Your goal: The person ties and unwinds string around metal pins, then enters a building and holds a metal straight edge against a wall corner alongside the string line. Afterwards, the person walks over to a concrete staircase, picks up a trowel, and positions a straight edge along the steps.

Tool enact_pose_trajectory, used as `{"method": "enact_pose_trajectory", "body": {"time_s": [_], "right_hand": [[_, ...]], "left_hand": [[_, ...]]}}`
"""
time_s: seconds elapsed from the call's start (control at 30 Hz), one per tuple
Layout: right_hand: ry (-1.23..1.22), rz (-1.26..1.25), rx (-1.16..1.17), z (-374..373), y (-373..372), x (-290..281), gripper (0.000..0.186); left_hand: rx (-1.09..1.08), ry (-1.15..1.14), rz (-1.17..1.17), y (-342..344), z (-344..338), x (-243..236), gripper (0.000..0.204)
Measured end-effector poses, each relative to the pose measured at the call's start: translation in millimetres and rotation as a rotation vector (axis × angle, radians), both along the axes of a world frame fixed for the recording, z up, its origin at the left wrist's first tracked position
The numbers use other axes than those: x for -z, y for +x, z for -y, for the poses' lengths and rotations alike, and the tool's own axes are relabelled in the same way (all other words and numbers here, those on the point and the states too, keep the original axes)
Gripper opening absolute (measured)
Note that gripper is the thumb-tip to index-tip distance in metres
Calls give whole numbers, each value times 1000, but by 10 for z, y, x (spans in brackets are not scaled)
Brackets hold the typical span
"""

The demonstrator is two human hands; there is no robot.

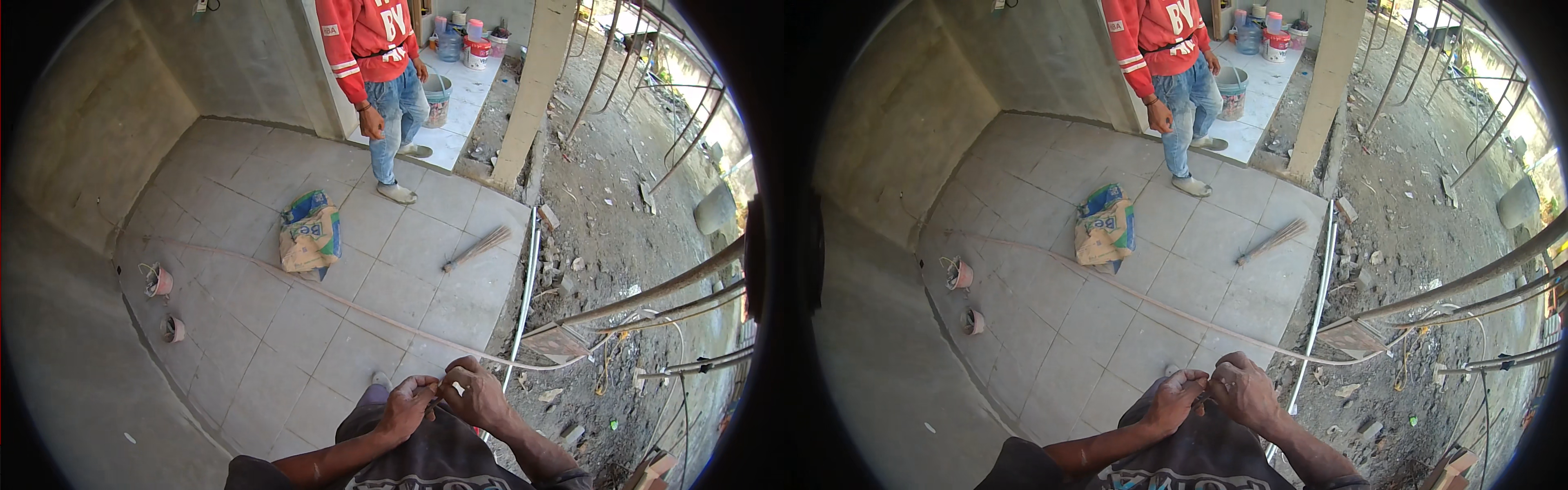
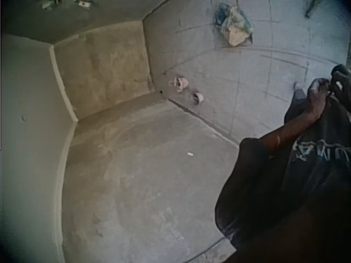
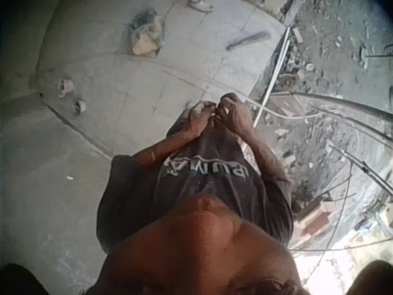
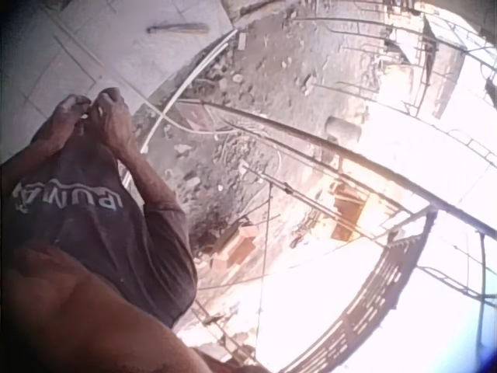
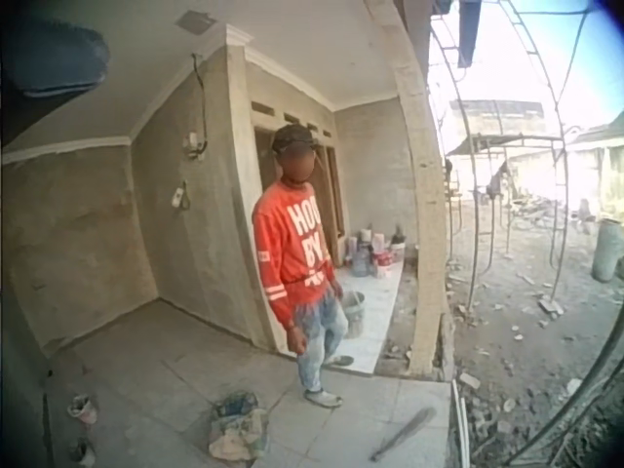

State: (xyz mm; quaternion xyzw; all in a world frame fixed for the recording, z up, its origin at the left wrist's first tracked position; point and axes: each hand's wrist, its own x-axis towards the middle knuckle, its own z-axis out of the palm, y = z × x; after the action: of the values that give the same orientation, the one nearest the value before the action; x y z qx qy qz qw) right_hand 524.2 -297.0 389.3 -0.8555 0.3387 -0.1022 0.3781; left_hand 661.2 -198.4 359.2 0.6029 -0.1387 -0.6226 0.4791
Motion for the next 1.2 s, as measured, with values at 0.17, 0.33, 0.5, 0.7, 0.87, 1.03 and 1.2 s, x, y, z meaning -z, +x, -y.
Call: {"method": "enact_pose_trajectory", "body": {"time_s": [0.17, 0.33, 0.5, 0.7, 0.87, 1.03, 1.2], "right_hand": [[171, 173, 255, -35, 0, 46, 16], [265, 196, 315, -38, -47, 134, 17], [523, 382, 318, -52, -85, 435, 14], [731, 469, 346, -90, -88, 407, 13], [858, 563, 294, -125, -119, 450, 14], [1135, 676, 287, -107, -126, 409, 15], [863, 463, 354, 156, -117, -12, 26]], "left_hand": [[15, 26, -14, 29, 58, -23, 29], [72, 26, -23, 50, 97, -55, 31], [40, 1, -66, 9, 103, 41, 28], [41, 30, -106, 4, 134, 60, 26], [65, 10, -98, -3, 79, 91, 26], [138, 49, -76, 36, 89, -9, 26], [126, 54, -6, 81, 126, -127, 31]]}}
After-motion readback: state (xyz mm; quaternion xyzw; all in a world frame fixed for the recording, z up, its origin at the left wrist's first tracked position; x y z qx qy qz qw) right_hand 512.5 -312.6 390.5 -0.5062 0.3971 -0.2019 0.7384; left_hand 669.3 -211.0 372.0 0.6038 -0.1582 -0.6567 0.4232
